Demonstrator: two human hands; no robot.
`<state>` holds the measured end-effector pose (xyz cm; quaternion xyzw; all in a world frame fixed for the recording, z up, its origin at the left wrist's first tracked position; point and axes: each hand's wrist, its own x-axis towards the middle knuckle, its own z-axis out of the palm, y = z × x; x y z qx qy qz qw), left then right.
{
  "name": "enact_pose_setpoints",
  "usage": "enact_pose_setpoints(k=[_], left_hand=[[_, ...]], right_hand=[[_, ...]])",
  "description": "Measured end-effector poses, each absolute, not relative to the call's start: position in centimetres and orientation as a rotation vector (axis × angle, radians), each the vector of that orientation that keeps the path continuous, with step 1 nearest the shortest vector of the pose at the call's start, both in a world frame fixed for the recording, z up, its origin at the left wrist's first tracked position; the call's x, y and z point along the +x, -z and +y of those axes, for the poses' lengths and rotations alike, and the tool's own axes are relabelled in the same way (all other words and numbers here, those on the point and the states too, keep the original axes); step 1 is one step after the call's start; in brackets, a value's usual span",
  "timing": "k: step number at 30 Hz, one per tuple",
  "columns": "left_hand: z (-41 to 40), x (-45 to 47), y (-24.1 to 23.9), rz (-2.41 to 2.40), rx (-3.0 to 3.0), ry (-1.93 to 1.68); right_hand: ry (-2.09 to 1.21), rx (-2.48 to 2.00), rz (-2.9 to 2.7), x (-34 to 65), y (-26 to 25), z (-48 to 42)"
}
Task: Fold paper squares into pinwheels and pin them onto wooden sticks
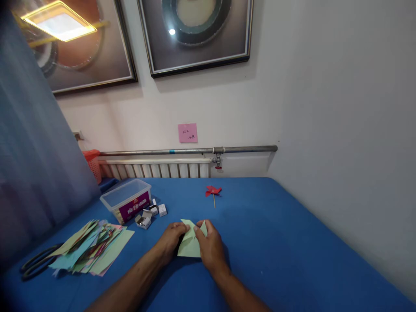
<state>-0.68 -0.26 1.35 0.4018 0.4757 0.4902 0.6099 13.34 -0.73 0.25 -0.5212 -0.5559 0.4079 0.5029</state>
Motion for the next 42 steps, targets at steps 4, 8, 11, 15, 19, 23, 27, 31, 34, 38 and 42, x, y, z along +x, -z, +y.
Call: enact_pose_setpoints(k=[4, 8, 11, 15, 19, 23, 27, 31, 34, 38, 42], left_hand=[[-0.4, -0.8, -1.5, 1.087, 0.962, -1.089], [-0.3, -1.0, -1.4, 1.099, 0.998, -1.051], [-0.2, -1.2, -1.4, 1.111, 1.003, -1.057], [-0.1, -1.3, -1.6, 1.142, 1.013, -1.097], [-0.1, -1.1, -1.7, 1.151, 1.024, -1.125], [-0.1, -1.0, -1.6, 1.14, 1.017, -1.142], [0.1, -1.0, -1.4, 1.146, 1.03, -1.143], [0.3, -1.1, -1.0, 1.183, 1.034, -1.145], [0.3, -1.0, -0.9, 1.169, 1.022, -1.15], [0.1, -1.0, -1.0, 1.072, 0.982, -1.178], [0.2, -1.1, -1.0, 1.093, 1.02, -1.18]], right_hand=[[-0.979, -1.275, -1.334, 13.3, 0.0, -0.6], [-1.067, -1.191, -1.277, 13.3, 0.8, 0.0], [-1.218, -1.081, -1.177, 13.4, 0.8, 0.0], [-1.525, -0.931, -1.047, 13.5, -0.5, -1.2], [-1.638, -0.919, -1.006, 13.7, -1.7, -2.2], [-1.612, -0.971, -1.009, 13.5, -1.3, -2.0], [-1.546, -1.002, -1.027, 13.2, 0.0, -1.3], [-1.494, -1.01, -1.06, 13.1, 0.8, -0.9], [-1.455, -1.028, -1.08, 13.2, 1.1, -0.7], [-1.409, -1.054, -1.091, 13.2, 1.4, -0.5], [-1.356, -1.08, -1.106, 13.3, 1.5, -0.2]])
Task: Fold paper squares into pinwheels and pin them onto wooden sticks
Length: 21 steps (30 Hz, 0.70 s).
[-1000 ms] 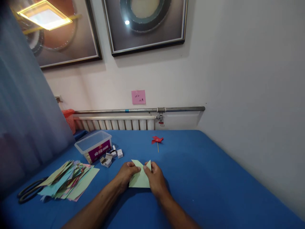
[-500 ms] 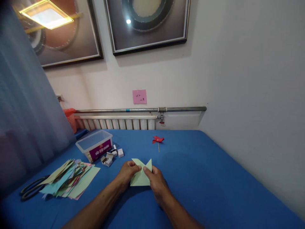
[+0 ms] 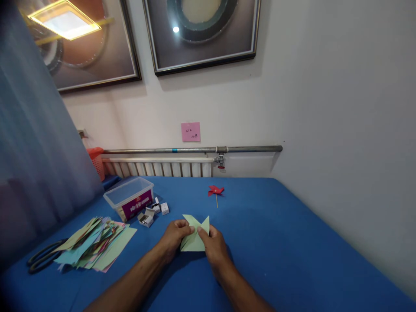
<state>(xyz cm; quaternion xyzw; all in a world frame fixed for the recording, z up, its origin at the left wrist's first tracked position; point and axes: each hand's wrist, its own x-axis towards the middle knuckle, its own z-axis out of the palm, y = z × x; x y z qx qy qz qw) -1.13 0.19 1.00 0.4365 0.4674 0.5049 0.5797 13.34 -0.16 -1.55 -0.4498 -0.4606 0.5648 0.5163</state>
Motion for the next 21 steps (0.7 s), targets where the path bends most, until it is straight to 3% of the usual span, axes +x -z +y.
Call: enact_pose_setpoints(k=[21], left_hand=[[0.74, -0.86, -0.36, 1.158, 0.986, -1.151]], right_hand=[[-1.369, -1.08, -1.15, 13.63, 1.01, -0.41]])
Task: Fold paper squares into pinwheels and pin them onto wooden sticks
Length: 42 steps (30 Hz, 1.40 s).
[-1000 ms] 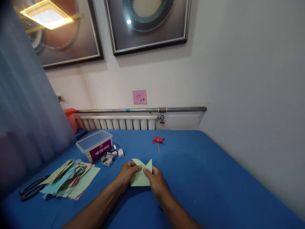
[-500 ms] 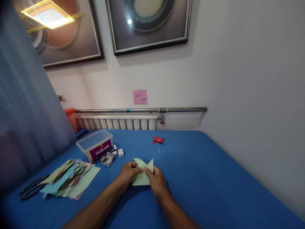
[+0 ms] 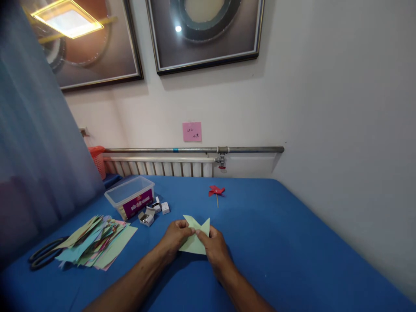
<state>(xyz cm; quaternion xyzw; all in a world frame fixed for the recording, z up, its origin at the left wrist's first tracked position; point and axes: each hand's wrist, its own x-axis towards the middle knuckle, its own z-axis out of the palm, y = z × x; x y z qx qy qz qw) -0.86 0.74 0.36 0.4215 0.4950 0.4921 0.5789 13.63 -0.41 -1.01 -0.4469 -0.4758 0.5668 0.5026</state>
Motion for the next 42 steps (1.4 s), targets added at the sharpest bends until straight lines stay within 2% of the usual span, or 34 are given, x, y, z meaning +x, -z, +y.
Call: enact_pose_setpoints(k=[9, 15, 31, 42], left_hand=[[-0.2, -1.0, -1.3, 1.059, 0.942, -1.163], [0.1, -0.8, -1.1, 1.158, 1.002, -1.139], [0.9, -2.0, -1.3, 1.213, 0.866, -1.248], [1.0, -1.9, -1.4, 1.254, 0.928, -1.243]], right_hand=[[-1.39, -1.093, -1.11, 13.5, 0.5, -0.6], [-1.38, -1.103, -1.142, 13.6, 0.9, -0.5], [-1.509, -0.872, -1.046, 14.4, -0.6, -0.7], [-1.259, -0.9, -1.415, 14.9, -0.9, -1.3]])
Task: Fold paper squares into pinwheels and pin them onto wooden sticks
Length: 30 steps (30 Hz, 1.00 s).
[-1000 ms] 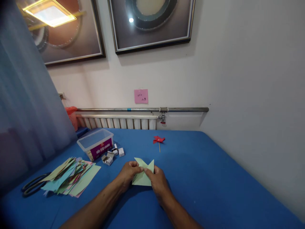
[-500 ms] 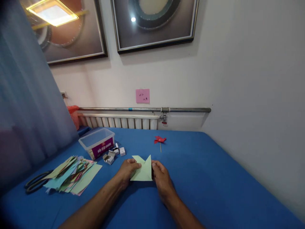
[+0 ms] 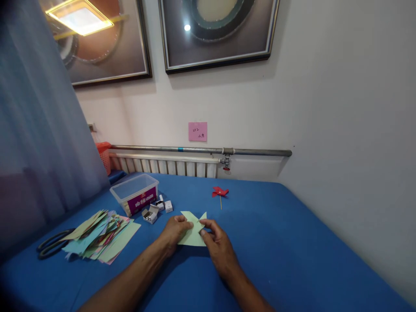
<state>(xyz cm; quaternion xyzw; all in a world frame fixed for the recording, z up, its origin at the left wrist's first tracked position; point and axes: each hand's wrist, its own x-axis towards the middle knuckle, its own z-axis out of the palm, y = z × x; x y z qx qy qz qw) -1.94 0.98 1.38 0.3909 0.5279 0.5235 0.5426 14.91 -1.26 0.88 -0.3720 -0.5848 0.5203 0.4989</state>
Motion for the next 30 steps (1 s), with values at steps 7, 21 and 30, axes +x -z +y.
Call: enact_pose_setpoints(k=[7, 21, 30], left_hand=[[0.7, -1.2, -1.4, 1.325, 0.992, -1.187], [0.7, -0.7, -0.6, 1.28, 1.06, -1.177], [0.9, -0.7, -0.4, 1.273, 1.056, -1.161]], right_hand=[[-1.191, -0.984, -1.393, 14.5, -0.5, -0.6], [-1.012, -1.272, -1.406, 14.0, -0.2, -0.3], [-0.953, -1.346, -1.459, 14.0, 0.3, -0.3]])
